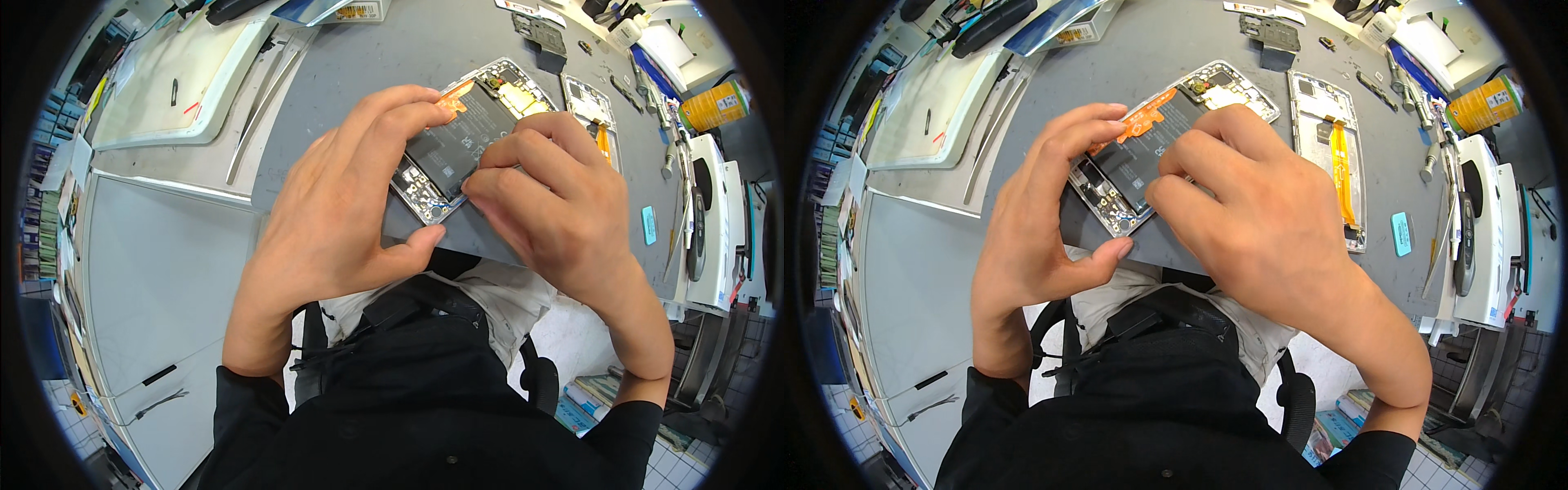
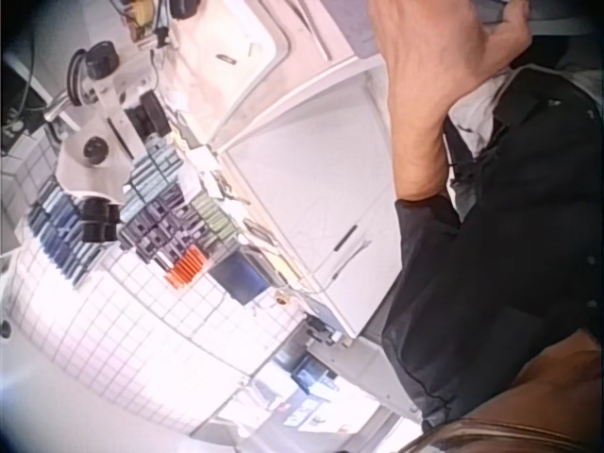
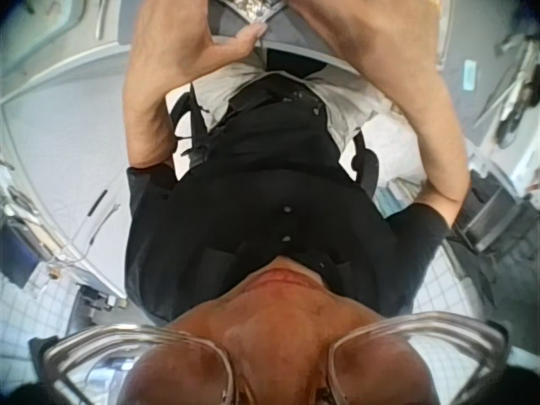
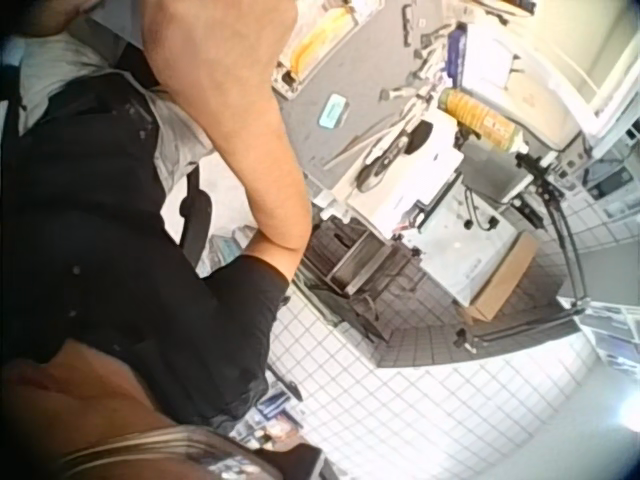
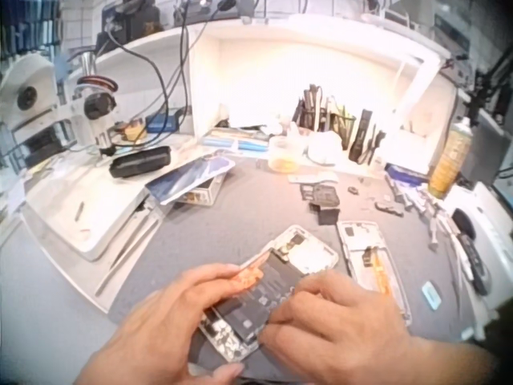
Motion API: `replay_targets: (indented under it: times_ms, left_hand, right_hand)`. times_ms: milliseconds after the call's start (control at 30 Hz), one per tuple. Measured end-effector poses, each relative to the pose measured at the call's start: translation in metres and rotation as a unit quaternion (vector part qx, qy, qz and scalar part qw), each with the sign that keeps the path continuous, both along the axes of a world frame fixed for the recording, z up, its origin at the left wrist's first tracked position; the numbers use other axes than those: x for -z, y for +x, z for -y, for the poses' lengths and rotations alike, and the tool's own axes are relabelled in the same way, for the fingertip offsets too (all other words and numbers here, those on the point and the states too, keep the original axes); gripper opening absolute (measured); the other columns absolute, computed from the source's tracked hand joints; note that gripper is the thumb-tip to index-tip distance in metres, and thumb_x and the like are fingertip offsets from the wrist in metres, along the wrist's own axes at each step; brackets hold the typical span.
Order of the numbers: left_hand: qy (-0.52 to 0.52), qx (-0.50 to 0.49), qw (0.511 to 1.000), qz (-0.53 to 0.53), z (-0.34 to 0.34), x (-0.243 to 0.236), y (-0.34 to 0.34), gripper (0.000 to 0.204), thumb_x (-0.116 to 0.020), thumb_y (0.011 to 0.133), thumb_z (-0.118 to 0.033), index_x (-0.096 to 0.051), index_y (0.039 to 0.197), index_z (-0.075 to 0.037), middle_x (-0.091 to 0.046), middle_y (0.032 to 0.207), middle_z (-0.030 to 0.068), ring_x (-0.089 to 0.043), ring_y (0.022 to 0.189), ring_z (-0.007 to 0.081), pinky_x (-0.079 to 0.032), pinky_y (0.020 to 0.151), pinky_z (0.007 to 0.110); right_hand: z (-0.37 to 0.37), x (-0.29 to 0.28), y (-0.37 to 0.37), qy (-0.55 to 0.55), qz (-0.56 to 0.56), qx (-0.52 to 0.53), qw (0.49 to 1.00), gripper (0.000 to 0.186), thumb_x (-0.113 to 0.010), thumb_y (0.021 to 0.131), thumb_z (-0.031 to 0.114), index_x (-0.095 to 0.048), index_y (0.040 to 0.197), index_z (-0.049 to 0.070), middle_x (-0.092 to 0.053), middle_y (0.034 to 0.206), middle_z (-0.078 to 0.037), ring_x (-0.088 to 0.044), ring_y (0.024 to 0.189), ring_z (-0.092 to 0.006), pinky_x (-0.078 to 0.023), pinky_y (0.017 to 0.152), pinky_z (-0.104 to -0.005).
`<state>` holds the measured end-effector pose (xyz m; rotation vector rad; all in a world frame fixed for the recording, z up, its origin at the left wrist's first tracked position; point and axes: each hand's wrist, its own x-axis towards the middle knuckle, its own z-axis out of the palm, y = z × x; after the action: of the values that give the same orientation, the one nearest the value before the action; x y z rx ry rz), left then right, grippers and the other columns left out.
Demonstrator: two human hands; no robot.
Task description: The person uses a heat gun and tweezers to remove a small component from a smartphone chassis. They then peel off adhesive strips from the battery area and place a new battery into the chassis, connecting the battery ribbon cable to the motherboard.
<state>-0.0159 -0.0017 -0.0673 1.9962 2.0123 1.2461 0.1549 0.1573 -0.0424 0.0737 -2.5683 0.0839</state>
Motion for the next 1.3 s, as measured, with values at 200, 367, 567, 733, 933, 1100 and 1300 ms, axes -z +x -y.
replay_targets:
  times_ms: [200, 367, 567, 733, 933, 1100, 1300]
  left_hand:
    - [0.003, 0.006, 1.0, 0.004, -0.001, 0.001, -0.001, 0.08, -0.083, 0.065, -0.006, -0.054, 0.139, -0.003, -0.058, 0.145, 0.0202, -0.063, 0.124, 0.0386, -0.053, 0.105, 0.042]
    - [0.002, 0.003, 1.0, -0.005, 0.0, 0.0, 0.0, 0.078, -0.083, 0.065, -0.007, -0.055, 0.138, -0.003, -0.058, 0.145, 0.02, -0.064, 0.124, 0.0381, -0.054, 0.105, 0.042]
    - [-0.003, -0.002, 1.0, -0.006, -0.001, -0.001, 0.001, 0.076, -0.083, 0.066, -0.007, -0.056, 0.137, -0.003, -0.058, 0.145, 0.0197, -0.064, 0.124, 0.0377, -0.054, 0.105, 0.042]
    - [-0.007, -0.005, 1.0, -0.005, 0.0, -0.001, 0.002, 0.077, -0.083, 0.065, -0.005, -0.056, 0.137, -0.004, -0.058, 0.145, 0.0196, -0.064, 0.124, 0.0375, -0.053, 0.105, 0.042]
    - [0.005, -0.004, 1.0, -0.011, -0.001, 0.001, 0.001, 0.078, -0.083, 0.065, -0.005, -0.055, 0.138, -0.003, -0.058, 0.145, 0.0197, -0.064, 0.124, 0.0375, -0.053, 0.106, 0.042]
    - [0.005, -0.004, 1.0, -0.009, -0.001, 0.001, 0.001, 0.079, -0.083, 0.064, -0.004, -0.055, 0.138, -0.003, -0.058, 0.145, 0.0197, -0.064, 0.124, 0.0379, -0.054, 0.105, 0.042]
    - [0.014, -0.001, 1.0, -0.009, -0.002, 0.002, 0.001, 0.078, -0.083, 0.064, -0.004, -0.055, 0.137, -0.004, -0.059, 0.144, 0.0194, -0.064, 0.123, 0.0383, -0.054, 0.104, 0.042]
  right_hand:
    - [-0.002, -0.001, 0.0, 0.002, 0.004, -0.002, 1.0, 0.025, -0.085, 0.067, 0.008, -0.074, 0.089, 0.011, -0.069, 0.093, 0.0, -0.066, 0.092, -0.0261, -0.056, 0.071, -0.0351]
    - [-0.002, -0.001, 0.002, 0.011, 0.006, -0.008, 1.0, 0.026, -0.085, 0.066, 0.008, -0.075, 0.089, 0.012, -0.069, 0.094, 0.001, -0.066, 0.092, -0.0253, -0.055, 0.069, -0.0342]
    - [0.0, 0.005, 0.001, 0.003, -0.019, 0.001, 1.0, 0.026, -0.085, 0.065, 0.01, -0.076, 0.089, 0.013, -0.07, 0.094, 0.002, -0.065, 0.087, -0.0235, -0.055, 0.067, -0.0334]
    - [0.001, 0.009, 0.0, -0.003, -0.041, -0.026, 0.999, 0.028, -0.085, 0.063, 0.009, -0.076, 0.089, 0.013, -0.07, 0.095, 0.002, -0.064, 0.084, -0.0228, -0.054, 0.064, -0.0329]
    - [0.002, 0.007, 0.001, 0.002, -0.031, -0.033, 0.999, 0.029, -0.084, 0.063, 0.007, -0.076, 0.09, 0.013, -0.07, 0.095, 0.002, -0.064, 0.084, -0.0224, -0.054, 0.064, -0.0326]
    - [0.001, 0.009, -0.001, 0.007, -0.039, -0.04, 0.998, 0.029, -0.084, 0.063, 0.007, -0.075, 0.09, 0.012, -0.07, 0.094, 0.001, -0.064, 0.083, -0.0222, -0.054, 0.063, -0.032]
    - [0.001, 0.011, 0.001, 0.008, -0.037, -0.049, 0.998, 0.028, -0.083, 0.063, 0.008, -0.075, 0.09, 0.011, -0.07, 0.094, 0.0, -0.065, 0.083, -0.0225, -0.054, 0.063, -0.032]
